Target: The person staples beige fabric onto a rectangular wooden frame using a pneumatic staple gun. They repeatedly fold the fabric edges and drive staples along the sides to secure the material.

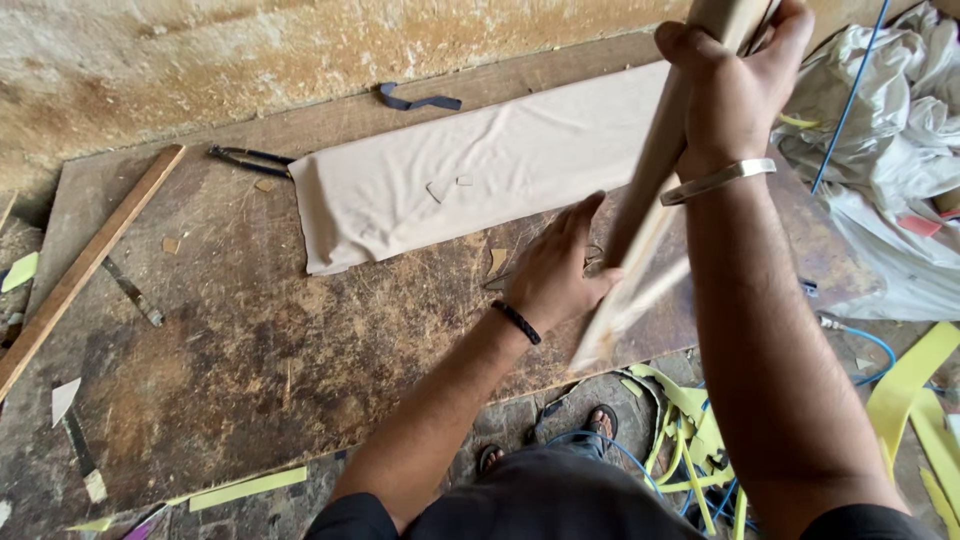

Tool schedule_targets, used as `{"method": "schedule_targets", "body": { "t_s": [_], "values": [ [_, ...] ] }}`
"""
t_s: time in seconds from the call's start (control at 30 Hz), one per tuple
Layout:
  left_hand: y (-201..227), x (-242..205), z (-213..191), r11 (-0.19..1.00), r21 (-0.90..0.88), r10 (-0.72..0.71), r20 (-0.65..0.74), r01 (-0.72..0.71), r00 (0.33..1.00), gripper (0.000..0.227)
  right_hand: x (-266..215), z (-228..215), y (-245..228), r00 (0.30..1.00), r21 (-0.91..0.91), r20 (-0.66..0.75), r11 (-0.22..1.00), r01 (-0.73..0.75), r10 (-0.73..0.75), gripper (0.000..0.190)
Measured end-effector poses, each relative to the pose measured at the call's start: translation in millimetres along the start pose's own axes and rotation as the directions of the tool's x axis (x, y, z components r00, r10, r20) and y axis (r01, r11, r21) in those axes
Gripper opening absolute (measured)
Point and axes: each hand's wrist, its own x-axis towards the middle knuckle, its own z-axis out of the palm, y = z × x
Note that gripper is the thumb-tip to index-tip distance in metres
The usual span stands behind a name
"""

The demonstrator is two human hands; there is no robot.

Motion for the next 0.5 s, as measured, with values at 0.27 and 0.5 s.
{"method": "schedule_targets", "body": {
  "t_s": [0.27, 0.5],
  "values": [
    [37.9, 51.2, -10.6, 0.957, 0.252, -0.084, -0.233, 0.144, 0.969, 0.084, 23.1, -34.0, -20.9, 0.987, 0.053, 0.079, 0.988, -0.146, 0.141, 0.084],
    [32.8, 75.6, -54.7, 0.811, 0.564, -0.168, -0.031, 0.156, 0.985, 0.064, 0.4, -62.8, -10.0, 0.880, 0.036, 0.106, 0.882, -0.469, 0.463, 0.097]
  ]
}}
